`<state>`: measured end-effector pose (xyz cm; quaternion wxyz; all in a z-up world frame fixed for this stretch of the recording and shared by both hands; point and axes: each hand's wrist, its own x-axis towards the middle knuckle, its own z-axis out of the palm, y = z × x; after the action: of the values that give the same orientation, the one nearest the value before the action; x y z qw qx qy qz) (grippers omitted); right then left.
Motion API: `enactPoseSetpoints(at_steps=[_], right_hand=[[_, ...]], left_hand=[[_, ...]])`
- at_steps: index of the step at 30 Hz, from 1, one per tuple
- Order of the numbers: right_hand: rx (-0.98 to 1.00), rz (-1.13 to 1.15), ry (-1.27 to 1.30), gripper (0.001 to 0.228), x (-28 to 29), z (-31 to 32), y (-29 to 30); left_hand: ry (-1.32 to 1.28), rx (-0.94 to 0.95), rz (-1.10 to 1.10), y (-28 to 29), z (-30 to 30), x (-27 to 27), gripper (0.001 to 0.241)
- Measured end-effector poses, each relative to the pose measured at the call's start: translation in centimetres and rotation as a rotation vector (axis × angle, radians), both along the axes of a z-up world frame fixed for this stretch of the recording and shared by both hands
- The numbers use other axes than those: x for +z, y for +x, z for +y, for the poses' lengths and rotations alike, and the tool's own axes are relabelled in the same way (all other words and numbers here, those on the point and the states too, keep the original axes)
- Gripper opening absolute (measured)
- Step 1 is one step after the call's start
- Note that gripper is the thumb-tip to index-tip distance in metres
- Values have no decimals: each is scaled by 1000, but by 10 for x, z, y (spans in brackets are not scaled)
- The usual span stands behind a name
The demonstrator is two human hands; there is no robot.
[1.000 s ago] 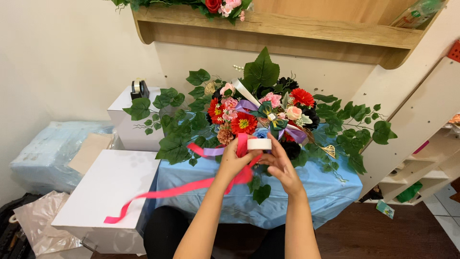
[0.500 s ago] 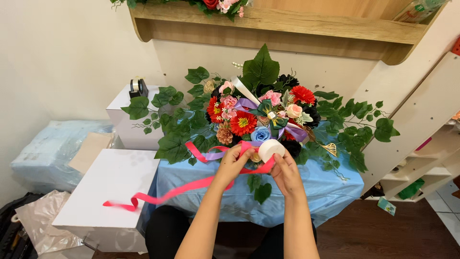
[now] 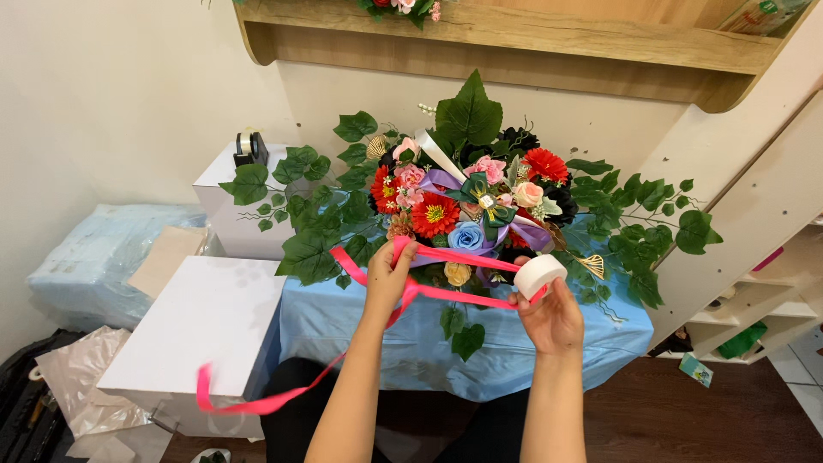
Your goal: The person wraps a pink ribbon around the base of a floral arrangement and secures it using adhesive tape.
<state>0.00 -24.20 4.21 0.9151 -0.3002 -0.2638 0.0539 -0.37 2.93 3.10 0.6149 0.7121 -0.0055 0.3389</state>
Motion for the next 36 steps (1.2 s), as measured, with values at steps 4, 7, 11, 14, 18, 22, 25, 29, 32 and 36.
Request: enactPoseSetpoints(at_steps=[4,7,11,14,18,22,25,29,32,36], right_hand=[[-48,-15,-47,37,-23,-11,9],[-14,-17,-64,41,-15,-12,3],[-81,17,-20,44,3,-16,-5],[-181,111,-47,43,-25,-37,20],[-336,126,-137,26,-25,-35,19],[-378,112,-188,16,-48,-26,34],[-390,97,-257,16,-53,-10,35],[-375,37,-346,23,-60,0,33],[-384,-2,-415,26,-43,13,15],[-402,-40,-552,25,-36,24,-2]], left_hand=[[13,25,49,14,4,-25,39],[-19,30,89,12,1,-19,39],[-275,-29,125,14,5,-21,31],[-273,-5,177,34,32,-54,34],[545,298,499,-37,26,14,56],[728,151,514,-67,-11,40,40],[570,-103,155,-74,-34,54,35],[571,-364,-136,-83,-53,66,59],[466,-473,-126,-87,-55,69,72],[314,-531,-54,-91,-50,75,71]])
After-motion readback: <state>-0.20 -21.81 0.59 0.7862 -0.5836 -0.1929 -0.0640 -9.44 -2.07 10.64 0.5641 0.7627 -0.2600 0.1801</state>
